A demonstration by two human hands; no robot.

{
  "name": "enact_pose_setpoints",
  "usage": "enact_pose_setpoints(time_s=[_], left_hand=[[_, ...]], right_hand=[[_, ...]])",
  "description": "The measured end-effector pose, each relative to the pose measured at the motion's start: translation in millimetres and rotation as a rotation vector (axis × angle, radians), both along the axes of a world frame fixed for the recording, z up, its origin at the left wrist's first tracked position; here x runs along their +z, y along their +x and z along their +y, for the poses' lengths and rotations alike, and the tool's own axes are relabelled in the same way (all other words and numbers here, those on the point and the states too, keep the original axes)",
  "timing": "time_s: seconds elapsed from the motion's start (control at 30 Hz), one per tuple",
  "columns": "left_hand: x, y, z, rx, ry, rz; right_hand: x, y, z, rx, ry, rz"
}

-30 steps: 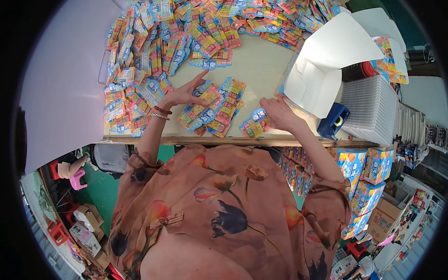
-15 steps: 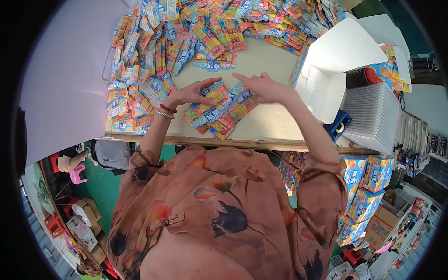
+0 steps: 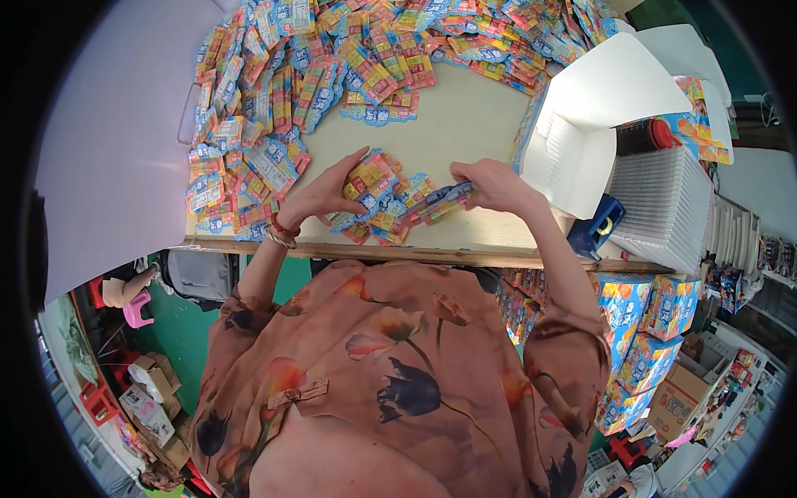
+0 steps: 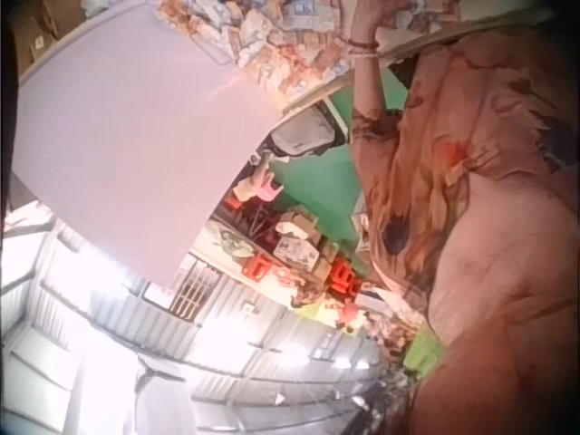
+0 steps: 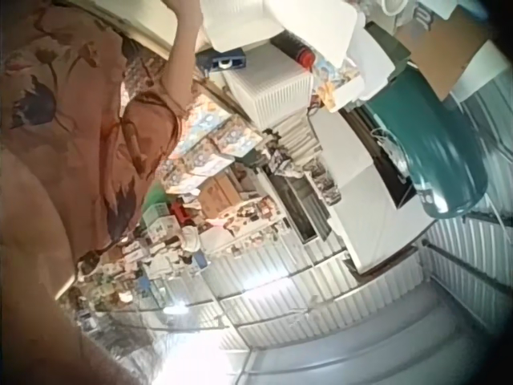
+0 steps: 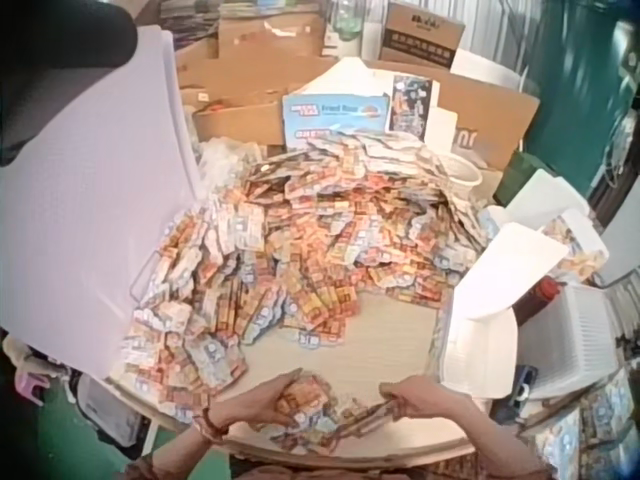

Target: Sorting small individual packets and packing them into a white cardboard box.

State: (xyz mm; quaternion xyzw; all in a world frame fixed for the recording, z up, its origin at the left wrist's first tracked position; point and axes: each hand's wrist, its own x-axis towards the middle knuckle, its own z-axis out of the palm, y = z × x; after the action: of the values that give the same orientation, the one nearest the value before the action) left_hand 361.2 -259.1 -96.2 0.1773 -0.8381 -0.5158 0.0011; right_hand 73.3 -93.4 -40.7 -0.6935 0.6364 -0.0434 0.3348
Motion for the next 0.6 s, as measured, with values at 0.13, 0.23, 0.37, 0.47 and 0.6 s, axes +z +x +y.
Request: enact_pose_setpoints(time_s=[0.13, 0.23, 0.37, 0.47, 0.6], left_hand=[[19.2, 0.4, 11.3, -0.059, -0.053, 0.008], [30.4, 3.8, 23.9, -0.024, -0.089, -0.006], [41.8, 0.0, 45.1, -0.087, -0.376, -0.073], [59.1, -12.7, 55.3, -0.172, -0.507, -0.185], [48.7, -14.2, 57.6, -0.197, -0.583, -0.185]], right_hand=[[22.3, 2.7, 18.0, -0.178, -0.256, -0.017], [36.2, 15.7, 12.1, -0.428, -0.412, 0.058], [4.9, 22.6, -18.4, -0.614, -0.568, -0.067], [-34.2, 24.7, -50.1, -0.393, -0.611, -0.393], [-58.4, 25.3, -66.3, -0.22, -0.52, -0.314]])
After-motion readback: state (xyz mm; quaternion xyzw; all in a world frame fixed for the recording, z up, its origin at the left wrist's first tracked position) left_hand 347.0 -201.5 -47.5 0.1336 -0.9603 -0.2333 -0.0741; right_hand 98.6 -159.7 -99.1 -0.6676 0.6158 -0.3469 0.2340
